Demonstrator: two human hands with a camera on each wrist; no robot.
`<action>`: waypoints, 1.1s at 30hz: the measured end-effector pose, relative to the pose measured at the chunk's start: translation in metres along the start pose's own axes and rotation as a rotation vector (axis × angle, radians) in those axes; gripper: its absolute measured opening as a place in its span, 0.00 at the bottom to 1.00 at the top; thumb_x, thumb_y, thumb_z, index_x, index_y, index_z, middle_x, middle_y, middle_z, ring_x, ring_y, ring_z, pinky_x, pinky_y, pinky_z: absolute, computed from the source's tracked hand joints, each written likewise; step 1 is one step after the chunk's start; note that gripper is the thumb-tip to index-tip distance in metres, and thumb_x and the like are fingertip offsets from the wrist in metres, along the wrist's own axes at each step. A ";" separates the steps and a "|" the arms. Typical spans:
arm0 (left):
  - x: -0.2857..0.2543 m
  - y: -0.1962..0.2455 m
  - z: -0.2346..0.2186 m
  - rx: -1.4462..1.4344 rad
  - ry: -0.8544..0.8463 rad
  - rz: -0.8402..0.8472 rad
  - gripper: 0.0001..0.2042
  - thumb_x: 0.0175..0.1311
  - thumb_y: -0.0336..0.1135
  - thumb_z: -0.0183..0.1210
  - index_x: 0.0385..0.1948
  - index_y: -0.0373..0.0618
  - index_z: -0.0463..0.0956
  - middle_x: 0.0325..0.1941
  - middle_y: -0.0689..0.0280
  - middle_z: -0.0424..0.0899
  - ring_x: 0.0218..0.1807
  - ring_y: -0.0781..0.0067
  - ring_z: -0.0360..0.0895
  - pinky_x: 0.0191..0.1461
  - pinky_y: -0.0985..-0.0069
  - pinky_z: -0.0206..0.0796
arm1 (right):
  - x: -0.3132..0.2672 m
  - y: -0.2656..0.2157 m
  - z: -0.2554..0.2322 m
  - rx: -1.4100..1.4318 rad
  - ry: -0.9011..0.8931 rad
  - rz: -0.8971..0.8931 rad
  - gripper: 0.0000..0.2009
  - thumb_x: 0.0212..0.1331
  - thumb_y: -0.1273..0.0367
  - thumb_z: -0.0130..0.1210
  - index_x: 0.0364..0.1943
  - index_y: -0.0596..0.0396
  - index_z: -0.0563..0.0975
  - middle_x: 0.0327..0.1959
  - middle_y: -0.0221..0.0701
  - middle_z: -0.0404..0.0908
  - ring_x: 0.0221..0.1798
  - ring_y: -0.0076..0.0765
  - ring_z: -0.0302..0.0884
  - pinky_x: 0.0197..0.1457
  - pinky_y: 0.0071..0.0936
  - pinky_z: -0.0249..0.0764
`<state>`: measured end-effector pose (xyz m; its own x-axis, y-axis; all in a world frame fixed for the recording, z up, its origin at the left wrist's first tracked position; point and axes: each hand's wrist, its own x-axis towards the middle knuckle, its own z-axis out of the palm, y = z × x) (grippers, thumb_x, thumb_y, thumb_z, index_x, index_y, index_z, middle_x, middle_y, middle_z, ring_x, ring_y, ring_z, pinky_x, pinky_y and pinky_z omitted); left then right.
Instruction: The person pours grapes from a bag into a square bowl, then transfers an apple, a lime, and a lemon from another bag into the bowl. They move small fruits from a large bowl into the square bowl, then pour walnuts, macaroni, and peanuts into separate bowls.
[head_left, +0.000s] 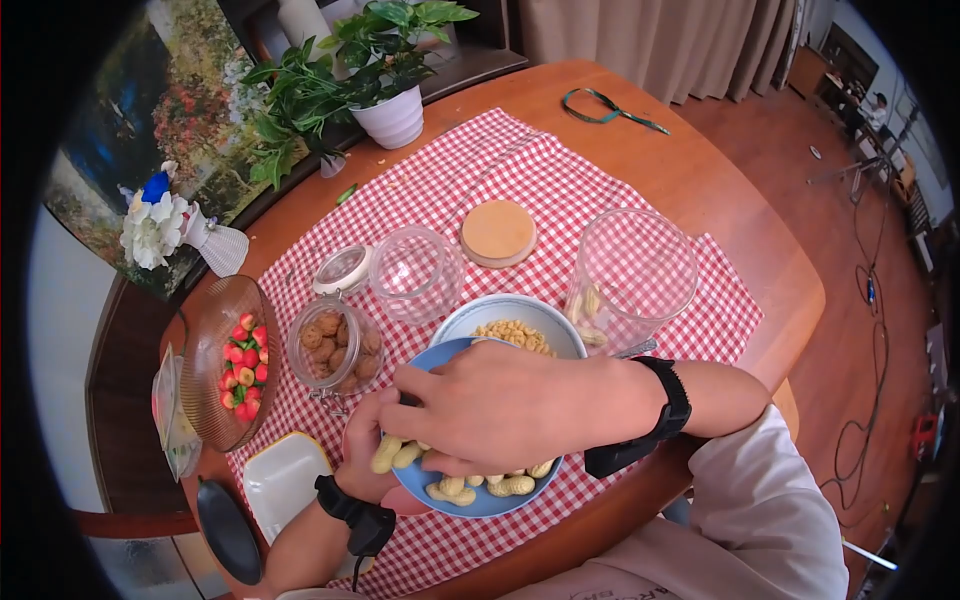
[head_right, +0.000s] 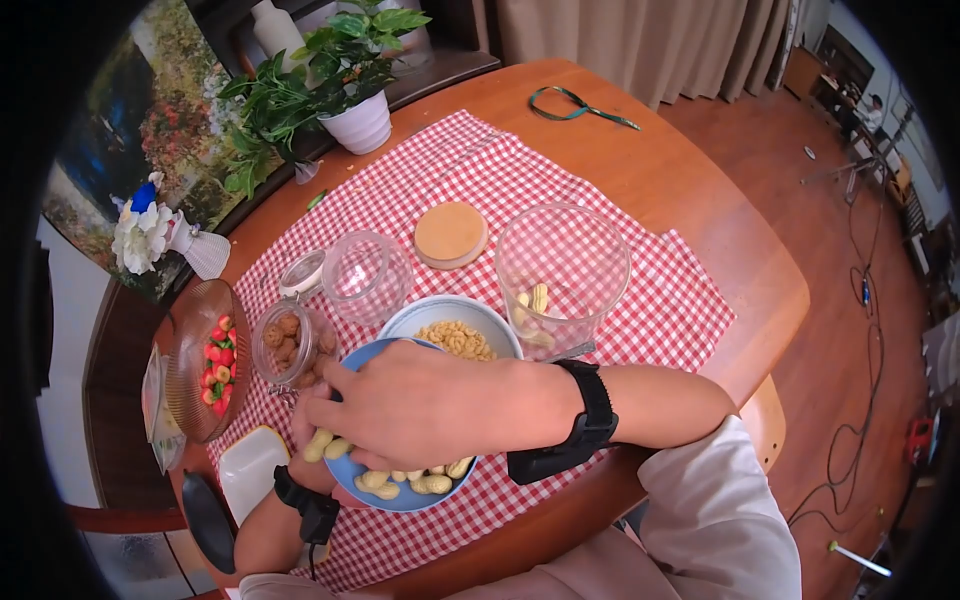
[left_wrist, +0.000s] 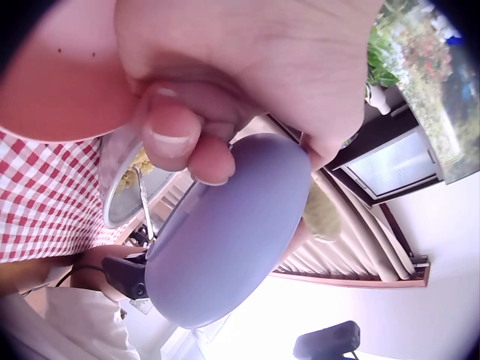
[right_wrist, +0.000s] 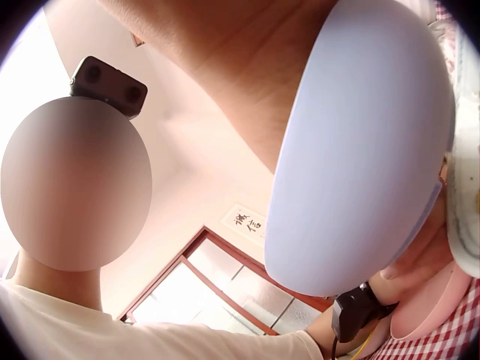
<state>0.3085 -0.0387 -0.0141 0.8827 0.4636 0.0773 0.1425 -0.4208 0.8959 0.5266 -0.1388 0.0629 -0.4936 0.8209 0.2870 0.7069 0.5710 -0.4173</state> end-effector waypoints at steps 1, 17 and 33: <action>0.001 0.002 0.001 -0.004 -0.005 -0.003 0.24 0.76 0.50 0.44 0.59 0.41 0.74 0.58 0.56 0.83 0.55 0.63 0.85 0.63 0.66 0.76 | 0.002 0.000 0.000 -0.018 -0.014 0.002 0.21 0.63 0.59 0.63 0.52 0.58 0.72 0.46 0.42 0.79 0.39 0.49 0.86 0.38 0.42 0.82; -0.001 -0.069 -0.006 -1.235 -0.192 -0.412 0.36 0.72 0.54 0.53 0.73 0.36 0.63 0.74 0.50 0.73 0.70 0.52 0.75 0.76 0.61 0.65 | 0.001 0.000 -0.019 -0.064 0.270 -0.122 0.09 0.60 0.65 0.58 0.40 0.54 0.81 0.34 0.37 0.83 0.35 0.44 0.88 0.30 0.40 0.80; 0.019 0.018 0.009 -1.202 -0.136 -0.395 0.36 0.71 0.55 0.53 0.72 0.35 0.64 0.72 0.50 0.74 0.71 0.54 0.74 0.77 0.59 0.64 | -0.087 0.068 -0.140 -0.420 0.053 0.767 0.09 0.55 0.65 0.71 0.37 0.53 0.89 0.31 0.34 0.88 0.35 0.41 0.86 0.43 0.37 0.79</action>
<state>0.3320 -0.0450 -0.0004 0.9219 0.2820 -0.2657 -0.0259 0.7291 0.6839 0.6885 -0.1713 0.1298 0.2109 0.9723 0.1012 0.9676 -0.1930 -0.1628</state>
